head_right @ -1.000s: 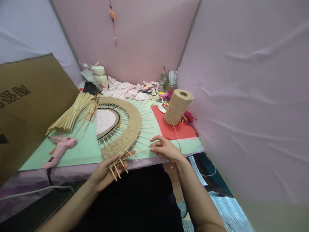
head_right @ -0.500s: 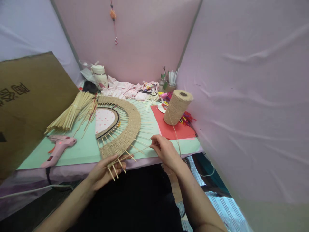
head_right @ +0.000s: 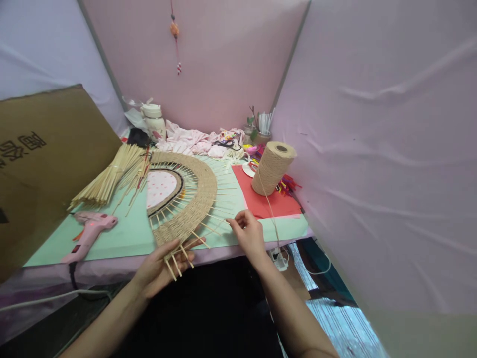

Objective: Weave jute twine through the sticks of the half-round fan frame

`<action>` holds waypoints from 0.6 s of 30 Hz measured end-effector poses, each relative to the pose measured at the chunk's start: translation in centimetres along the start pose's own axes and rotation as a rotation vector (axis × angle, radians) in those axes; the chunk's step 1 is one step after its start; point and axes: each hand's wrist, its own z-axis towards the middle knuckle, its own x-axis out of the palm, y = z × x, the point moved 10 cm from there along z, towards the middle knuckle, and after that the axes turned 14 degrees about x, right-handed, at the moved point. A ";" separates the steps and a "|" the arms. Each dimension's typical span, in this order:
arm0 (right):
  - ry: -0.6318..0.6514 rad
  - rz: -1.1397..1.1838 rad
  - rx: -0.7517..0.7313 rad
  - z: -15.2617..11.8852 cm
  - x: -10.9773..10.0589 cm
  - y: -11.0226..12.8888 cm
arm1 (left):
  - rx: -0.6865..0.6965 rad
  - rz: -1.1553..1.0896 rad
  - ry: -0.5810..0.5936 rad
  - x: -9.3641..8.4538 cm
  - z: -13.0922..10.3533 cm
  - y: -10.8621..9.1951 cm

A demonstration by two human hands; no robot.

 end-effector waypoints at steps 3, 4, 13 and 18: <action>0.162 0.203 0.158 1.1 2.4 -1.1 | 0.015 -0.038 0.033 0.9 0.0 0.0; 0.219 0.272 0.189 1.5 3.5 -1.1 | 0.019 -0.049 0.046 1.3 0.0 0.0; 0.297 0.594 0.103 6.9 7.8 3.1 | 0.031 -0.185 0.194 5.9 0.4 -0.2; 0.423 0.648 0.087 8.1 7.0 5.9 | 0.050 -0.291 0.278 9.2 0.7 -1.0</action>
